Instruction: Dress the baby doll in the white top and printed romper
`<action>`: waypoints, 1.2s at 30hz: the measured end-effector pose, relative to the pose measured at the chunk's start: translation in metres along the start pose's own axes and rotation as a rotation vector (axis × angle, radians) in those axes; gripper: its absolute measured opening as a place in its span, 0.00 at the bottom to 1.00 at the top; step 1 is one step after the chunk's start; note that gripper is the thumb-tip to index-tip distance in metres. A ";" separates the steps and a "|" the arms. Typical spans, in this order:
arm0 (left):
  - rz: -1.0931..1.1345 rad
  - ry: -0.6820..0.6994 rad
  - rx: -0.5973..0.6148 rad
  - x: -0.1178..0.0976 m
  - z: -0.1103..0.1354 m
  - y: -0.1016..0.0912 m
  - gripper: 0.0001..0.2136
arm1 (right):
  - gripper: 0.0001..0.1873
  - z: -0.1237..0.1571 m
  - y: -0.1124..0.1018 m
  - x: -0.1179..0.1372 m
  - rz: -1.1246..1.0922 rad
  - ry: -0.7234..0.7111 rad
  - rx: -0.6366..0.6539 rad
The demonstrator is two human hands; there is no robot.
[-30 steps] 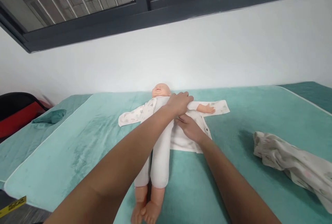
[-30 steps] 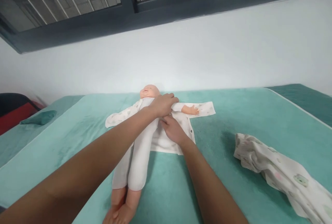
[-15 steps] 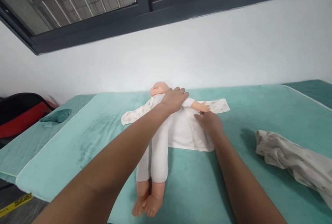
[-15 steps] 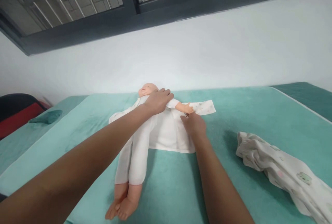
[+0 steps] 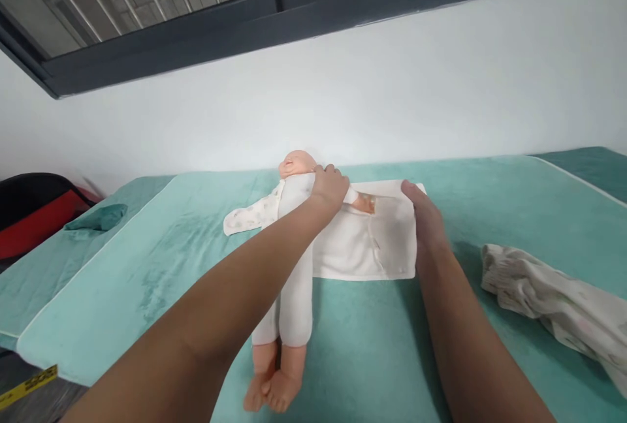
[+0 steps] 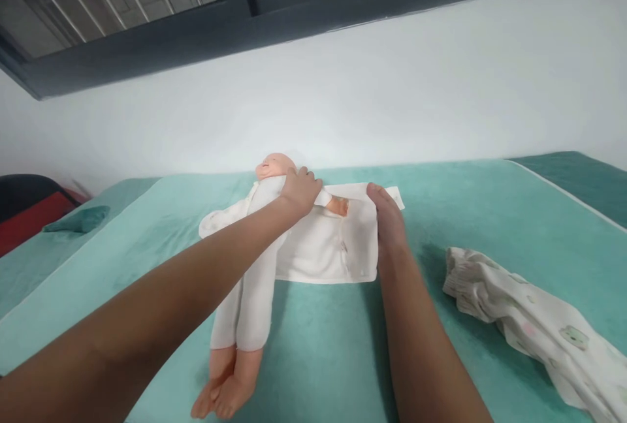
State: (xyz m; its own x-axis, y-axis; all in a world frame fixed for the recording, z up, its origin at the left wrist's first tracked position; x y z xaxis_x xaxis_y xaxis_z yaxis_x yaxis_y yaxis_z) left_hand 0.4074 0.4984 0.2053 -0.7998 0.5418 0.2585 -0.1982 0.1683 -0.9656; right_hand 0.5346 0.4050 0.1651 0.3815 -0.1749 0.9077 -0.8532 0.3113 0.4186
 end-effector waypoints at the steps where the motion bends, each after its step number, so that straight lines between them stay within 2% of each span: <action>1: 0.041 -0.011 -0.005 -0.003 -0.001 0.002 0.17 | 0.18 0.003 0.008 0.001 -0.034 0.010 0.052; 6: 0.263 0.000 0.021 -0.013 -0.004 0.009 0.19 | 0.24 0.020 0.051 -0.001 -0.125 0.053 0.301; 9: 0.425 0.130 0.076 -0.011 -0.004 0.004 0.15 | 0.28 0.034 0.076 -0.009 -0.109 0.083 0.436; 12: 0.620 0.258 0.071 0.007 0.000 -0.010 0.14 | 0.29 0.047 0.095 -0.014 -0.085 0.061 0.549; 14: 0.756 0.198 -0.015 0.034 0.003 -0.018 0.12 | 0.29 0.055 0.102 -0.016 -0.061 0.047 0.607; 16: 0.842 0.057 -0.135 0.064 0.009 -0.022 0.08 | 0.31 0.064 0.109 -0.020 -0.018 0.073 0.684; 18: 0.857 -0.077 -0.241 0.090 0.020 -0.021 0.06 | 0.33 0.076 0.116 -0.023 0.027 0.124 0.809; 21: 0.826 -0.217 -0.335 0.114 0.040 -0.013 0.05 | 0.31 0.092 0.121 -0.027 0.081 0.189 0.965; 23: 0.828 -0.273 -0.397 0.123 0.056 -0.009 0.06 | 0.27 0.090 0.118 -0.028 0.102 0.178 0.946; 26: 0.911 -0.294 -0.435 0.120 0.081 -0.005 0.08 | 0.20 0.076 0.108 -0.027 0.101 0.087 0.775; 29: 1.005 -0.208 -0.326 0.093 0.107 0.001 0.16 | 0.15 0.060 0.095 -0.026 0.173 -0.025 0.531; 31: 0.986 -0.166 -0.291 0.074 0.130 0.004 0.20 | 0.13 0.055 0.088 -0.025 0.290 -0.081 0.392; 34: 0.967 -0.092 -0.287 0.055 0.171 0.012 0.20 | 0.15 0.058 0.088 -0.030 0.446 -0.141 0.341; 36: 1.059 -0.068 -0.319 0.057 0.197 0.023 0.18 | 0.21 0.064 0.086 -0.037 0.513 -0.187 0.328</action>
State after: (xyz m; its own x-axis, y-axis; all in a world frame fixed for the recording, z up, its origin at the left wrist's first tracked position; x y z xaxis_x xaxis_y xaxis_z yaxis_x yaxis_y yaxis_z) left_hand 0.2457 0.3706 0.1920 -0.5096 0.4928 -0.7053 0.7518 -0.1437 -0.6436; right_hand 0.4238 0.3782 0.1656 -0.1477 -0.2493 0.9571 -0.9868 0.1015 -0.1259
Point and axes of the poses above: each hand's wrist, its own z-axis away from the middle knuckle, its own y-axis out of the palm, x = y × z, the point moved 8 cm from there along -z, towards the middle knuckle, and after that the axes turned 4 degrees about -z, right-handed, at the moved point
